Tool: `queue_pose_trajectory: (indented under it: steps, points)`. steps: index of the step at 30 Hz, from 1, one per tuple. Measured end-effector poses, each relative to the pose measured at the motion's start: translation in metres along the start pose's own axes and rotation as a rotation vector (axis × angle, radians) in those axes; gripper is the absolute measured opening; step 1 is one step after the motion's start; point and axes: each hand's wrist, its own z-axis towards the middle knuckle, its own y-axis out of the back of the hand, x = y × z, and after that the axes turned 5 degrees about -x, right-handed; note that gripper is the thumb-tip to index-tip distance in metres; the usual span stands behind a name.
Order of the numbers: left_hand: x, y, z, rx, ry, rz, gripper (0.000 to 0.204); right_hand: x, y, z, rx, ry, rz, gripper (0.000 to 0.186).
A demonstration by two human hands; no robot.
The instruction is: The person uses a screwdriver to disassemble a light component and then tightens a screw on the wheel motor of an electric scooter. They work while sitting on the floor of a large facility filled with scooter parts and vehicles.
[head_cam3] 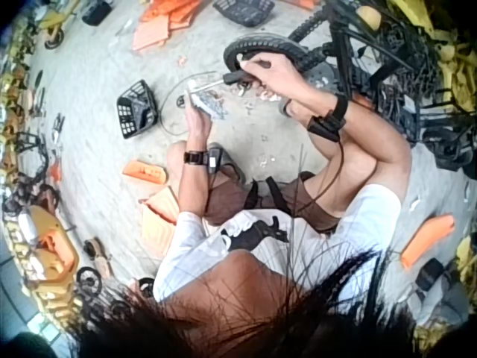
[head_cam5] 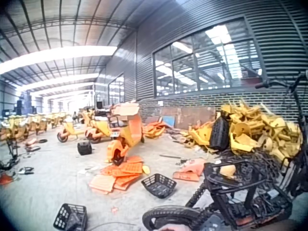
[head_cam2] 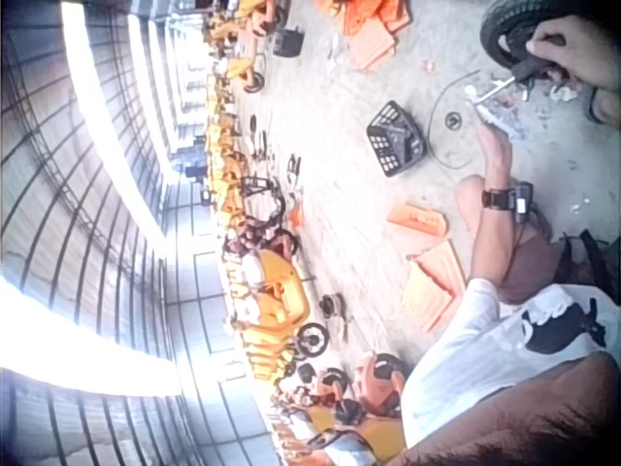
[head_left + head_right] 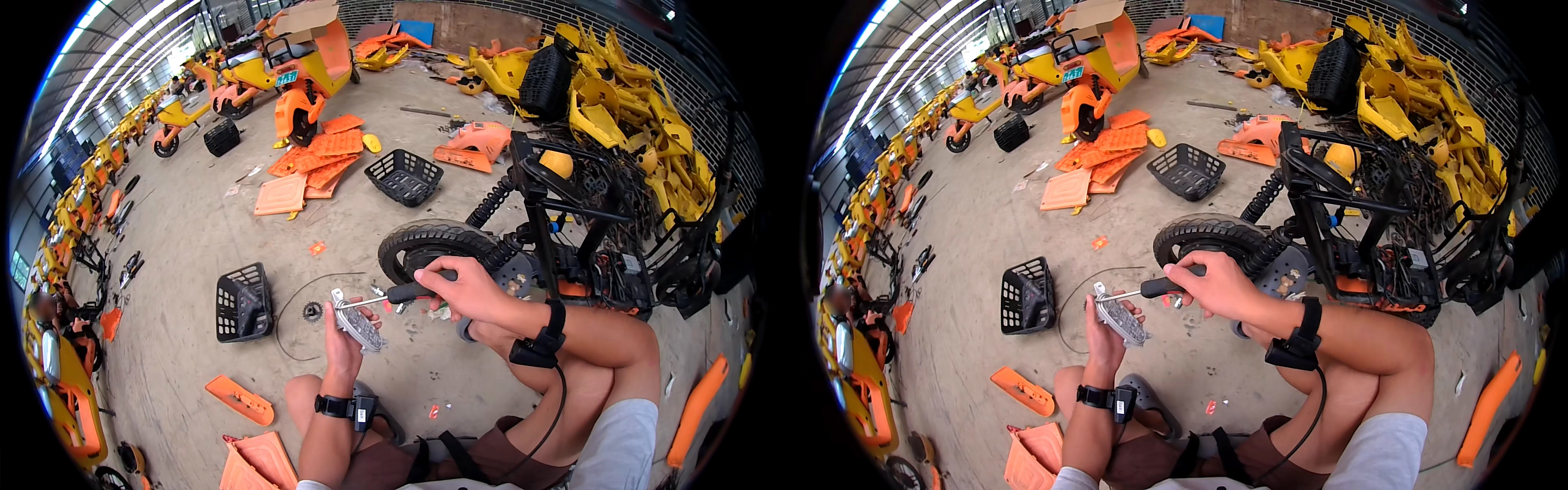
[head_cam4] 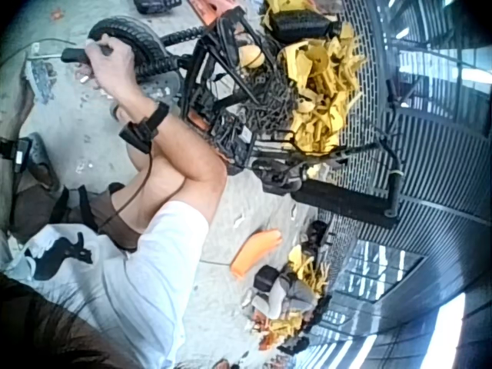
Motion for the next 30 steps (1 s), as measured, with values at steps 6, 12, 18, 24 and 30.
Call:
queue_pose_trajectory:
  steps: [6,12,18,24,30]
  points:
    - [0.001,-0.001,0.000,0.029,0.016,0.052,0.067,-0.013,0.005,0.000,-0.024,0.132,-0.036,0.034]
    - [0.003,-0.007,0.000,0.024,0.037,0.014,0.067,-0.014,0.006,-0.005,-0.082,0.308,-0.111,0.033]
    - [-0.004,-0.006,-0.003,-0.087,-0.024,0.089,0.065,-0.007,0.002,-0.002,0.005,0.215,0.026,0.032]
    - [-0.005,-0.004,-0.002,0.014,0.078,0.020,0.071,-0.001,-0.004,0.005,-0.033,0.157,0.218,0.028]
    - [-0.018,-0.005,-0.009,0.041,0.094,-0.061,0.085,0.014,-0.006,0.000,-0.188,0.312,0.061,0.024]
